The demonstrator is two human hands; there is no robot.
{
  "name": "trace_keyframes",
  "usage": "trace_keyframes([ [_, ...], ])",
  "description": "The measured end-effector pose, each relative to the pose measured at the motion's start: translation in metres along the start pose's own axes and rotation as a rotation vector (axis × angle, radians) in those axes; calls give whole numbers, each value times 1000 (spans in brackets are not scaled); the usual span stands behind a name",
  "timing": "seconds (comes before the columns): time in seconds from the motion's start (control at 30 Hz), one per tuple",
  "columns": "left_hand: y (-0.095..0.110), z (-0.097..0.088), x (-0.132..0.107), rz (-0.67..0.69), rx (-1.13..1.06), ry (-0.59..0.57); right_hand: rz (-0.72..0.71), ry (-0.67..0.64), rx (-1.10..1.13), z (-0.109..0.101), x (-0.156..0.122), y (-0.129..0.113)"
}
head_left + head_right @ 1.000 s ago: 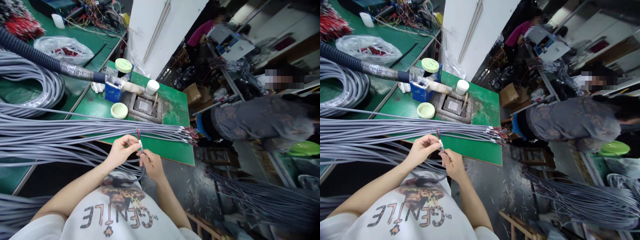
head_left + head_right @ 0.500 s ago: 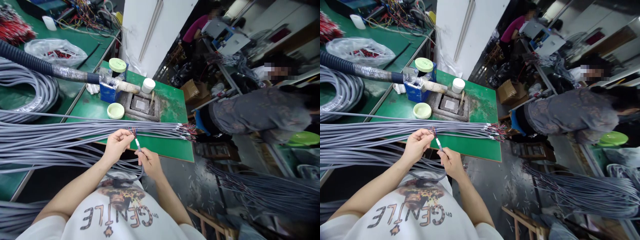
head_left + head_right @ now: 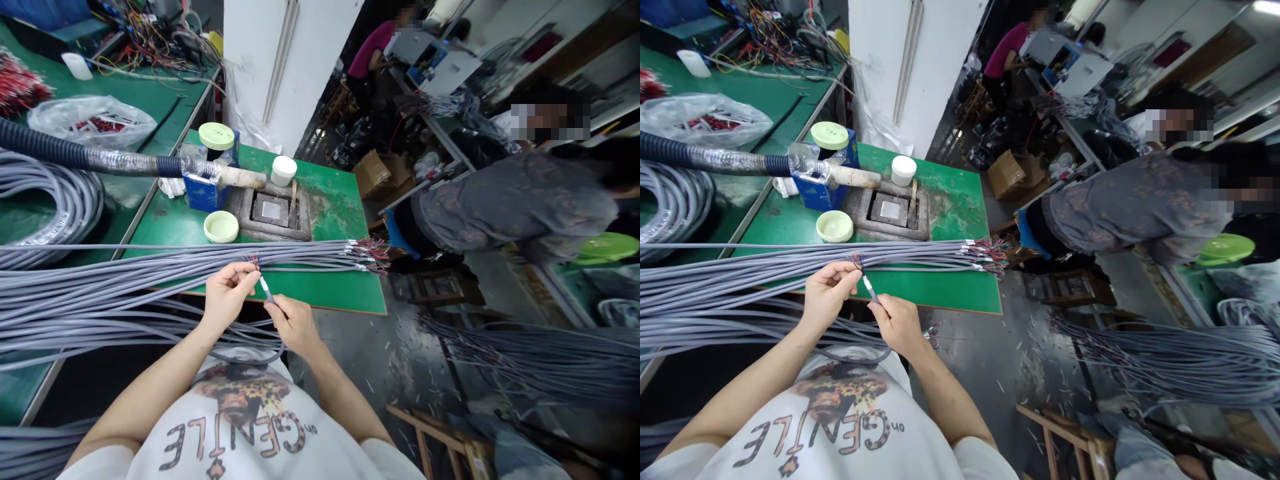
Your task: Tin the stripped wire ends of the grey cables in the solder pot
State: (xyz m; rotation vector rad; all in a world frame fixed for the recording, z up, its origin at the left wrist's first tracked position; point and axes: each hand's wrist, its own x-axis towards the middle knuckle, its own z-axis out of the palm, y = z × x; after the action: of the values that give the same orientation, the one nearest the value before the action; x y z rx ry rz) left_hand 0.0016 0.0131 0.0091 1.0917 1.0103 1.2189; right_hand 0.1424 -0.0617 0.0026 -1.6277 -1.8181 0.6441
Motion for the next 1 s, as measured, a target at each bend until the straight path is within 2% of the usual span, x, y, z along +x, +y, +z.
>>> trace_keyframes([
  [0.2,0,0,2,-29,6,-12,-39,18,-92,2,-1,5],
  [0.33,-2,0,2,28,79,-2,-20,26,-41,1,-2,3],
  [0.4,-5,-1,0,131,169,36,53,10,104,0,-2,2],
  [0.5,-11,-1,-6,418,360,52,217,-75,528,-1,1,3],
  [0.6,-17,-1,-11,707,526,-61,281,-124,920,-1,7,6],
  [0.67,-20,-1,-13,833,576,-128,276,-113,1049,-2,12,7],
  [0.73,-22,1,-14,895,579,-173,284,-85,1108,-2,15,6],
  [0.83,-25,5,-17,827,483,-213,298,4,1152,-1,16,5],
  [0.9,-25,9,-20,644,340,-198,272,76,1159,1,15,6],
  [1.0,-22,16,-23,284,77,-155,166,200,1049,0,15,7],
])
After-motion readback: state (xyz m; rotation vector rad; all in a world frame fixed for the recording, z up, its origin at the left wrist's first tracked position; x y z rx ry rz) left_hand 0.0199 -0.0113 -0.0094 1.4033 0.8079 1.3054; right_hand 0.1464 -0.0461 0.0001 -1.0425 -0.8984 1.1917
